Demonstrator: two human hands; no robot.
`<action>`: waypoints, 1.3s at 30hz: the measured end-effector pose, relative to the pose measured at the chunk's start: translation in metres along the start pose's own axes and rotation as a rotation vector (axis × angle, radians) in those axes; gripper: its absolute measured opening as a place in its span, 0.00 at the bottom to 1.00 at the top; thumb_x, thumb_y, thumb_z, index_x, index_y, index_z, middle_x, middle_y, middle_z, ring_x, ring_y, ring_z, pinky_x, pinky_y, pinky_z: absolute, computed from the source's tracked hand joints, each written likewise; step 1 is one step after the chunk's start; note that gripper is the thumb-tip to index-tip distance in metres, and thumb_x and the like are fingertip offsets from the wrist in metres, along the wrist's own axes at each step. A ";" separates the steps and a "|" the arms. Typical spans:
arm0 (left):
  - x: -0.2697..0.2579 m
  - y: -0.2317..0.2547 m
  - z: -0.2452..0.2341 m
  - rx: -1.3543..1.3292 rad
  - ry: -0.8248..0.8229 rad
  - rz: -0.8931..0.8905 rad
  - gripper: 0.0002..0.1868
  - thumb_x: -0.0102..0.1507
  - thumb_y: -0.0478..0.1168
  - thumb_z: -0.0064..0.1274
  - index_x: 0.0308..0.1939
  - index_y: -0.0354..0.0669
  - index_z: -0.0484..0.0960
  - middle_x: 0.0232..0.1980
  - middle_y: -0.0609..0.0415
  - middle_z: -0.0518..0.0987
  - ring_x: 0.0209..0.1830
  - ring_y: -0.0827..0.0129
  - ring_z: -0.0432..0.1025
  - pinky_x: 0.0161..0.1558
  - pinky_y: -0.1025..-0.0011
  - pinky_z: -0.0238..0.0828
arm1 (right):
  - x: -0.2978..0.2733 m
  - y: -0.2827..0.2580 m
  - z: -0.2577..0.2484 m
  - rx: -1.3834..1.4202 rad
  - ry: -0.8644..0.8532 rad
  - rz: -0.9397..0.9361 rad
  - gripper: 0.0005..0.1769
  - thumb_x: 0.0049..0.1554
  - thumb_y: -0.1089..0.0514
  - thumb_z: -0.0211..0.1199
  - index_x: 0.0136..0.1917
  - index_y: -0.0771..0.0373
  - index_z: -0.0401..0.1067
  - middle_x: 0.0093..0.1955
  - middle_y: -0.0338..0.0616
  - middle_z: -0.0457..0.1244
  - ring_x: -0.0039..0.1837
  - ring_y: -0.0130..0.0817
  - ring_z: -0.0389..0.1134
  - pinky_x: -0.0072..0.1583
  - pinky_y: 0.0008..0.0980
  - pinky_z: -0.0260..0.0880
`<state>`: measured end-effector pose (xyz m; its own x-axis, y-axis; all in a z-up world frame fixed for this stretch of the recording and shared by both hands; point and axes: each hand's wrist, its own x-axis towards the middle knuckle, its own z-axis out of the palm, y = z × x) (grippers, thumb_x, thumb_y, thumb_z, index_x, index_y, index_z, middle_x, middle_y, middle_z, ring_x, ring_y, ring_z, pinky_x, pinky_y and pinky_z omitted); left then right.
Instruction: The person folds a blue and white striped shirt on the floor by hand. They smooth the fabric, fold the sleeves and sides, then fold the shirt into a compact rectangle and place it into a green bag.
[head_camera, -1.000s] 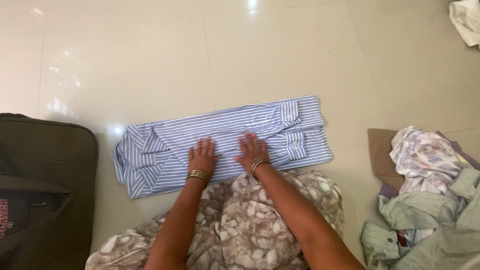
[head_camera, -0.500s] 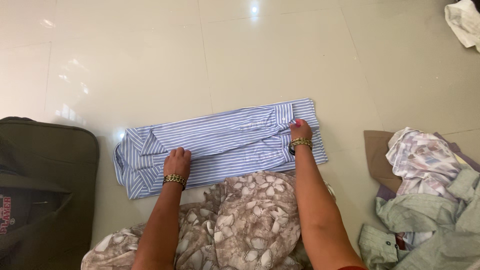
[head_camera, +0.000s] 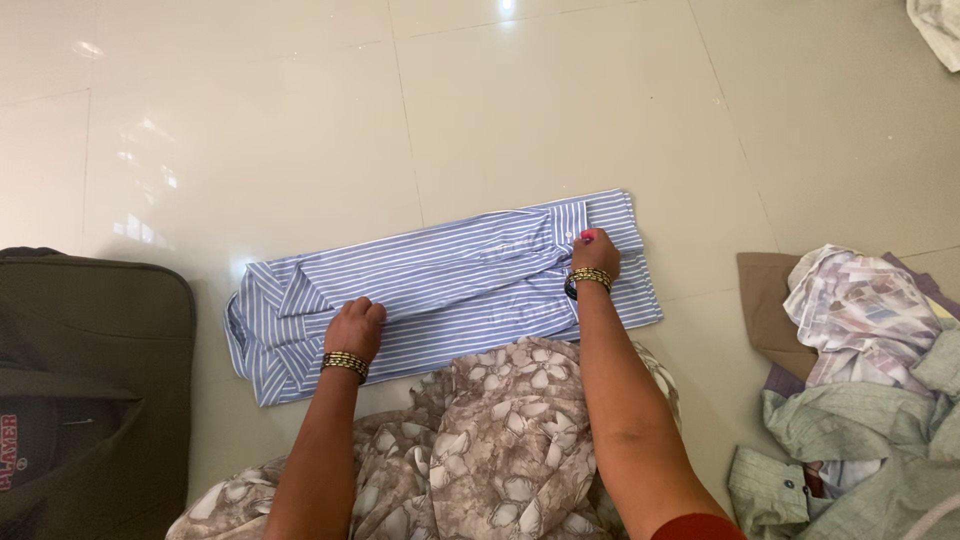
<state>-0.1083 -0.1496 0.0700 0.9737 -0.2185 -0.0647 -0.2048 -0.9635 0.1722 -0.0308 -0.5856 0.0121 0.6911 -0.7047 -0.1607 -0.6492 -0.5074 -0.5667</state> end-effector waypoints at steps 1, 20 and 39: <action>0.001 -0.001 -0.003 -0.016 0.028 0.005 0.07 0.63 0.34 0.50 0.39 0.52 0.82 0.45 0.56 0.79 0.51 0.59 0.74 0.50 0.60 0.76 | 0.005 0.005 0.004 0.018 0.026 -0.062 0.09 0.54 0.52 0.69 0.48 0.51 0.79 0.48 0.40 0.73 0.52 0.43 0.74 0.53 0.44 0.74; 0.012 0.013 0.032 -0.060 -0.197 -0.119 0.36 0.61 0.59 0.56 0.72 0.57 0.68 0.83 0.47 0.48 0.81 0.49 0.44 0.74 0.49 0.50 | -0.045 -0.021 0.032 -0.706 -0.497 -0.328 0.45 0.59 0.26 0.46 0.82 0.32 0.32 0.87 0.36 0.20 0.84 0.59 0.18 0.74 0.74 0.26; 0.064 0.001 0.043 -0.265 0.071 -0.242 0.23 0.71 0.50 0.44 0.66 0.44 0.74 0.80 0.47 0.57 0.84 0.55 0.45 0.78 0.53 0.42 | -0.072 -0.081 0.113 -0.150 -0.135 -1.012 0.17 0.64 0.53 0.58 0.62 0.65 0.69 0.65 0.56 0.63 0.66 0.52 0.64 0.66 0.50 0.66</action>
<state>-0.0509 -0.1712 0.0241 0.9972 0.0315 -0.0682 0.0568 -0.9107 0.4091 0.0080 -0.4382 -0.0216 0.9599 0.1439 0.2406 0.2299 -0.8950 -0.3821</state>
